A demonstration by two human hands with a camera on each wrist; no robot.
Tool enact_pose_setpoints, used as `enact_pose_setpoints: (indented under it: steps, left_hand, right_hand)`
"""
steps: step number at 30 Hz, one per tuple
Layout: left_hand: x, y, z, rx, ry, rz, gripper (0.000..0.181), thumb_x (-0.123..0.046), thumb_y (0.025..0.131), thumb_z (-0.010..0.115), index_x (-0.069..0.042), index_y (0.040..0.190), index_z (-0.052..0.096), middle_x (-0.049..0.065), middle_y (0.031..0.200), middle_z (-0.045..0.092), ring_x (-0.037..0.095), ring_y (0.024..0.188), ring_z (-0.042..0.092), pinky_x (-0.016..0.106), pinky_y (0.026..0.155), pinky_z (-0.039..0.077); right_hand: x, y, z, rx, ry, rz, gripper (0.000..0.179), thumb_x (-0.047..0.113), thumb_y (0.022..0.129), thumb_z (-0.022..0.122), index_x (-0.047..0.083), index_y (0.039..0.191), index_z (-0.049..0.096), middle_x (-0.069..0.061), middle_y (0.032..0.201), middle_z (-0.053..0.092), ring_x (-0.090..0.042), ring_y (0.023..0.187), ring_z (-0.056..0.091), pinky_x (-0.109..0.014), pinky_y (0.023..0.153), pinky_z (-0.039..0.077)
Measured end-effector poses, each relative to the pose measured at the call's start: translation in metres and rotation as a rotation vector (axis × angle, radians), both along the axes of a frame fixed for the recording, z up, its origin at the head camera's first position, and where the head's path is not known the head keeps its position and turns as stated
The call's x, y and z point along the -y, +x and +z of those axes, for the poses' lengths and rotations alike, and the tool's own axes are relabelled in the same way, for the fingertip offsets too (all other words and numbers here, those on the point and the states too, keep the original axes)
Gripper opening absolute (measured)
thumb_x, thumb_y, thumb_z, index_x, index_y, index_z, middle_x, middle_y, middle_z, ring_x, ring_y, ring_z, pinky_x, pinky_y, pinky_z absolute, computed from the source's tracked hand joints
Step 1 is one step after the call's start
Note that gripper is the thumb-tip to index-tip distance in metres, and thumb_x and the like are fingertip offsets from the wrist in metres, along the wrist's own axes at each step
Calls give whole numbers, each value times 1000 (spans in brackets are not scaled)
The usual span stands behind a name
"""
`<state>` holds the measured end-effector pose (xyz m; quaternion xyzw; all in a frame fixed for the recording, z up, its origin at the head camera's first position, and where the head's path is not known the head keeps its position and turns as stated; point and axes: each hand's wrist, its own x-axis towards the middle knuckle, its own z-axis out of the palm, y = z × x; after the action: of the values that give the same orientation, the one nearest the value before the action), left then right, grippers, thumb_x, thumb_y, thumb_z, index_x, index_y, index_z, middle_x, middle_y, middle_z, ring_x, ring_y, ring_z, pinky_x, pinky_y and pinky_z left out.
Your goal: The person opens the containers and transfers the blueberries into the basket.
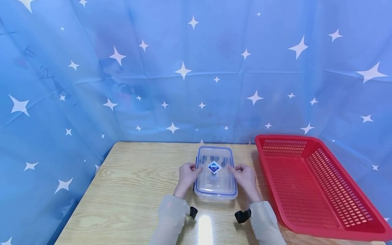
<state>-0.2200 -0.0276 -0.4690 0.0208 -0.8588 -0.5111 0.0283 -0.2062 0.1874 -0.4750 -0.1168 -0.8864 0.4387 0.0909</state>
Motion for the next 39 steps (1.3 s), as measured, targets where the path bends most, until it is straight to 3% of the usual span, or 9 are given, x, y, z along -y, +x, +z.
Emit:
enact_pose_setpoints:
  steps: [8, 16, 21, 34, 39]
  left_hand:
    - [0, 1, 3, -8, -2, 5, 32, -17, 82, 72, 10, 99, 66, 7, 74, 59, 14, 66, 54, 25, 57, 50]
    - [0, 0, 6, -29, -5, 6, 30, -16, 80, 72, 9, 95, 67, 7, 73, 59, 14, 67, 53, 25, 57, 49]
    - [1, 1, 11, -52, 7, 7, 29, -14, 78, 74, 10, 93, 67, 7, 72, 59, 15, 66, 54, 25, 57, 49]
    - [11, 1, 25, -33, 78, 17, 31, -16, 78, 74, 7, 96, 67, 8, 74, 61, 14, 63, 55, 24, 55, 50]
    - [19, 1, 31, -63, 102, 12, 32, -17, 78, 75, 8, 96, 67, 8, 73, 61, 13, 61, 54, 23, 53, 49]
  right_hand:
    - [2, 1, 3, -41, 55, -9, 33, 30, 82, 71, -2, 82, 66, -8, 68, 61, -19, 62, 52, -24, 52, 40]
    - [2, 2, 10, 3, 68, 0, 36, 34, 85, 67, -1, 87, 65, -11, 75, 62, -21, 67, 53, -25, 55, 41]
    - [3, 3, 14, 0, 66, 5, 37, 34, 85, 67, -2, 88, 63, -11, 73, 61, -20, 65, 52, -25, 53, 40]
    - [9, 7, 32, -4, 29, 42, 34, 32, 88, 64, -2, 91, 63, -11, 75, 61, -18, 63, 52, -23, 51, 41]
    - [16, 6, 37, -2, 8, 47, 34, 32, 89, 64, -1, 90, 63, -9, 72, 59, -17, 61, 51, -23, 51, 43]
